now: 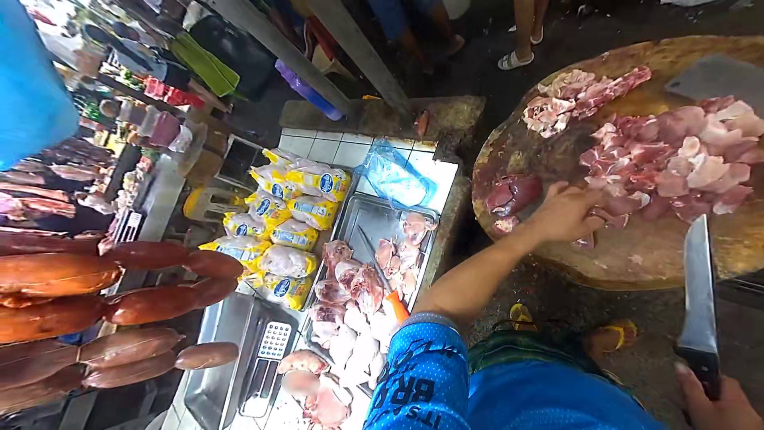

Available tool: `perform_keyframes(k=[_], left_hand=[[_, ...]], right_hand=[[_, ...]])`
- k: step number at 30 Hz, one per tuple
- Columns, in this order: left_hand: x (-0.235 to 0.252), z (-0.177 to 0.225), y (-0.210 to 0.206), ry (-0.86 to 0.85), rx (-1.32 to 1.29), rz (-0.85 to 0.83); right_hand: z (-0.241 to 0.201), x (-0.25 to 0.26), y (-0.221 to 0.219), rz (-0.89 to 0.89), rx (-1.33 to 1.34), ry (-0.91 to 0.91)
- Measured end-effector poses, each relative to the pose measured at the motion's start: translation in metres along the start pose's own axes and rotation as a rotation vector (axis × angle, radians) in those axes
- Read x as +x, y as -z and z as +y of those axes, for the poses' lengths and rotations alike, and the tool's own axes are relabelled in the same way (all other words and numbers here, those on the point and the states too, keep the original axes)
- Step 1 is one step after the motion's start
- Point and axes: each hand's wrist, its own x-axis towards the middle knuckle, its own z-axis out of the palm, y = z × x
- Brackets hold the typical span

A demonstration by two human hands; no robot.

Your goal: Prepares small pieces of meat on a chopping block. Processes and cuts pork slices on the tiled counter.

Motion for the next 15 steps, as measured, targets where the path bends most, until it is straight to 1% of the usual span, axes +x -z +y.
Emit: perform_keyframes(k=[2,5,8,9,10,11,13,15], left_hand=[[-0.005,0.005,0.004,0.097,-0.145,-0.020],[-0.009,0.016,0.010,0.280,-0.531,0.001],[-0.013,0.024,0.008,0.406,-0.844,0.044],[-0.016,0.025,0.007,0.448,-0.868,0.043],[-0.021,0.024,0.005,0.502,-0.833,0.024],[-0.027,0.020,0.002,0.564,-0.765,-0.017],[-0.038,0.005,-0.020,0.647,-0.615,-0.082],[-0.047,-0.005,-0.036,0.714,-0.511,-0.088]], right_hand=[[0.001,0.001,0.002,-0.021,-0.004,0.000],[-0.004,0.001,0.004,-0.025,0.038,0.043],[-0.007,0.000,0.006,0.009,0.044,0.076],[-0.008,0.001,0.005,0.023,0.036,0.080],[-0.012,0.000,0.005,0.032,0.034,0.074],[-0.017,-0.001,0.006,0.046,0.034,0.061],[-0.032,-0.003,0.011,0.065,0.037,0.004],[-0.046,0.000,0.018,0.046,0.040,-0.026]])
